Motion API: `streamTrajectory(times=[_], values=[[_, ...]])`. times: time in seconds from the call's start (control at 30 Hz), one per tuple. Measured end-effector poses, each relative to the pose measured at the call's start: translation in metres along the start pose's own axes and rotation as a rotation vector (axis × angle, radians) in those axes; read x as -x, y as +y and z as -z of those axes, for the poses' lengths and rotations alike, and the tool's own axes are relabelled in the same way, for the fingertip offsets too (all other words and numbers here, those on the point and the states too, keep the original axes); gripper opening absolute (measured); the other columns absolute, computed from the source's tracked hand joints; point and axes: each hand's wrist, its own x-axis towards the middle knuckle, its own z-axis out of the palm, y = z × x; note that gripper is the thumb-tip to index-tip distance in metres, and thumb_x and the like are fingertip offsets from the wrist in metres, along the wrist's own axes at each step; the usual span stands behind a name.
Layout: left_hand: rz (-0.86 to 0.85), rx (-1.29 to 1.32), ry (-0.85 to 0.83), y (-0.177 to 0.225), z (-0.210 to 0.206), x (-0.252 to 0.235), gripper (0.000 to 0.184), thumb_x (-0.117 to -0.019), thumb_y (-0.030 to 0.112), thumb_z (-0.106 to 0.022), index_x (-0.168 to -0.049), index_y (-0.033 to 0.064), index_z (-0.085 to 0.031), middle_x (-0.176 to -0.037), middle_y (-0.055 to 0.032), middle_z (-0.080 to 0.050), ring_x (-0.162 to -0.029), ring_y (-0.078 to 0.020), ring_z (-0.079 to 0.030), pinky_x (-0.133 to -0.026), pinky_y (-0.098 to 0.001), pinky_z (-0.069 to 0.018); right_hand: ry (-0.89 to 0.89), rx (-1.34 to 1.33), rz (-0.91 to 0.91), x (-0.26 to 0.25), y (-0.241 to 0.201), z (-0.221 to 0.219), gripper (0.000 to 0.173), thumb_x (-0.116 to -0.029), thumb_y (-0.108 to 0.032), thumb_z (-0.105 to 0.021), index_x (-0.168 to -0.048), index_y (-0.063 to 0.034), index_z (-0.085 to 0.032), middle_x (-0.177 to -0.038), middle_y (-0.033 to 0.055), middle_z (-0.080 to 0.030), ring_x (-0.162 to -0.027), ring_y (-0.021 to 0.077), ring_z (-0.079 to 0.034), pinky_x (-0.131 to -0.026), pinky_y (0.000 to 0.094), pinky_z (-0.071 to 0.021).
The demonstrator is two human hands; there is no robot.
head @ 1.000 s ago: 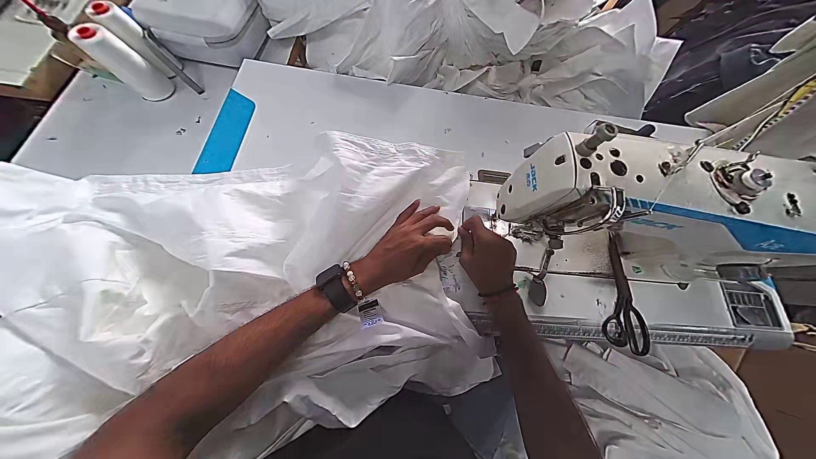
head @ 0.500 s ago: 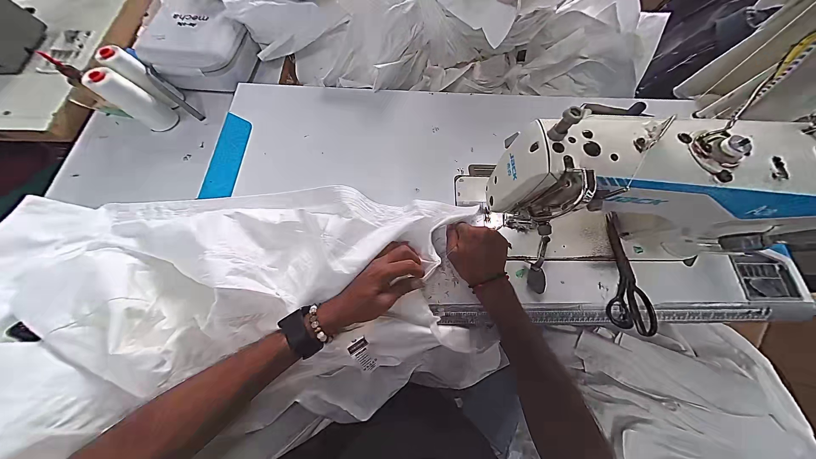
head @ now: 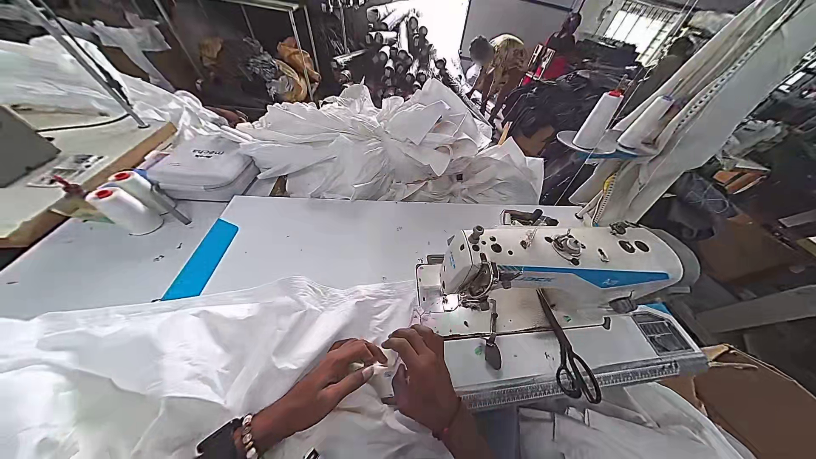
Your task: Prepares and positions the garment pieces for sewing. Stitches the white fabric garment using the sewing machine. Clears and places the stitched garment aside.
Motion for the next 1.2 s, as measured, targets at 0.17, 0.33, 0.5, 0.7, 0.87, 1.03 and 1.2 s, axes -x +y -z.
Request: streamTrajectory(times=[0.17, 0.33, 0.5, 0.7, 0.87, 1.03, 1.2], values=[[0.159, 0.219, 0.087, 0.028, 0.007, 0.005, 0.029, -0.1082, 0.030, -0.047, -0.111, 0.0119, -0.069, -0.114, -0.0005, -0.074, -0.100, -0.0097, -0.069, -0.087, -0.0291, -0.0566, 0.135, -0.141, -0.101, 0.019, -0.011, 0.003, 0.015, -0.0987, -0.034, -0.067, -0.104, -0.0266, -0.078, -0.102, -0.0143, -0.075, -0.108, 0.0066, -0.066, -0.099, 0.0409, -0.0500], [0.434, 0.434, 0.203, 0.064, 0.011, 0.010, 0.022, -0.1057, 0.024, -0.047, -0.092, 0.0153, -0.062, -0.082, 0.0051, -0.061, -0.074, -0.0035, -0.057, -0.067, -0.0216, -0.0471, -0.011, -0.541, -0.410, 0.028, -0.043, 0.038, 0.015, -0.0959, -0.026, -0.071, -0.099, -0.0156, -0.081, -0.094, -0.0058, -0.076, -0.093, 0.0095, -0.067, -0.088, 0.0358, -0.0528], [0.772, 0.714, 0.348, 0.086, 0.002, 0.003, 0.026, -0.1055, 0.025, -0.048, -0.088, 0.0124, -0.063, -0.078, -0.0011, -0.064, -0.074, -0.0077, -0.063, -0.068, -0.0243, -0.0534, -0.118, -1.043, -0.723, 0.027, -0.059, 0.061, 0.014, -0.0970, -0.012, -0.070, -0.099, 0.0000, -0.077, -0.085, 0.0054, -0.074, -0.075, 0.0087, -0.069, -0.069, 0.0239, -0.0585], [0.638, 0.586, 0.301, 0.087, 0.000, 0.008, 0.017, -0.1044, 0.020, -0.048, -0.093, 0.0139, -0.059, -0.075, -0.0020, -0.057, -0.067, -0.0085, -0.057, -0.060, -0.0224, -0.0486, -0.042, -1.053, -0.737, 0.029, -0.065, 0.066, 0.015, -0.0987, -0.011, -0.067, -0.101, 0.0010, -0.076, -0.083, 0.0058, -0.072, -0.073, 0.0082, -0.066, -0.067, 0.0215, -0.0564], [0.574, 0.607, 0.302, 0.097, 0.001, 0.005, 0.008, -0.1026, 0.010, -0.052, -0.109, 0.0132, -0.054, -0.070, -0.0043, -0.062, -0.060, -0.0071, -0.059, -0.059, -0.0201, -0.0502, -0.017, -0.990, -0.721, 0.029, -0.068, 0.070, 0.016, -0.0996, -0.012, -0.065, -0.102, 0.0001, -0.076, -0.085, 0.0058, -0.073, -0.075, 0.0091, -0.067, -0.067, 0.0218, -0.0565], [0.521, 0.520, 0.269, 0.111, 0.001, -0.001, 0.037, -0.0921, 0.010, -0.076, -0.118, 0.0126, -0.050, -0.098, -0.0107, -0.078, -0.085, -0.0171, -0.077, -0.070, -0.0240, -0.0608, -0.014, -0.884, -0.683, 0.031, -0.074, 0.073, 0.016, -0.0988, -0.015, -0.067, -0.102, -0.0028, -0.077, -0.088, 0.0044, -0.075, -0.079, 0.0103, -0.070, -0.071, 0.0232, -0.0592], [0.722, 0.527, 0.316, 0.119, -0.002, -0.004, 0.034, -0.0892, 0.001, -0.074, -0.113, 0.0105, -0.053, -0.091, -0.0112, -0.077, -0.075, -0.0149, -0.073, -0.066, -0.0232, -0.0579, -0.040, -0.930, -0.698, 0.031, -0.074, 0.076, 0.017, -0.1002, -0.014, -0.064, -0.102, -0.0034, -0.077, -0.089, 0.0041, -0.075, -0.080, 0.0097, -0.069, -0.072, 0.0229, -0.0582]])
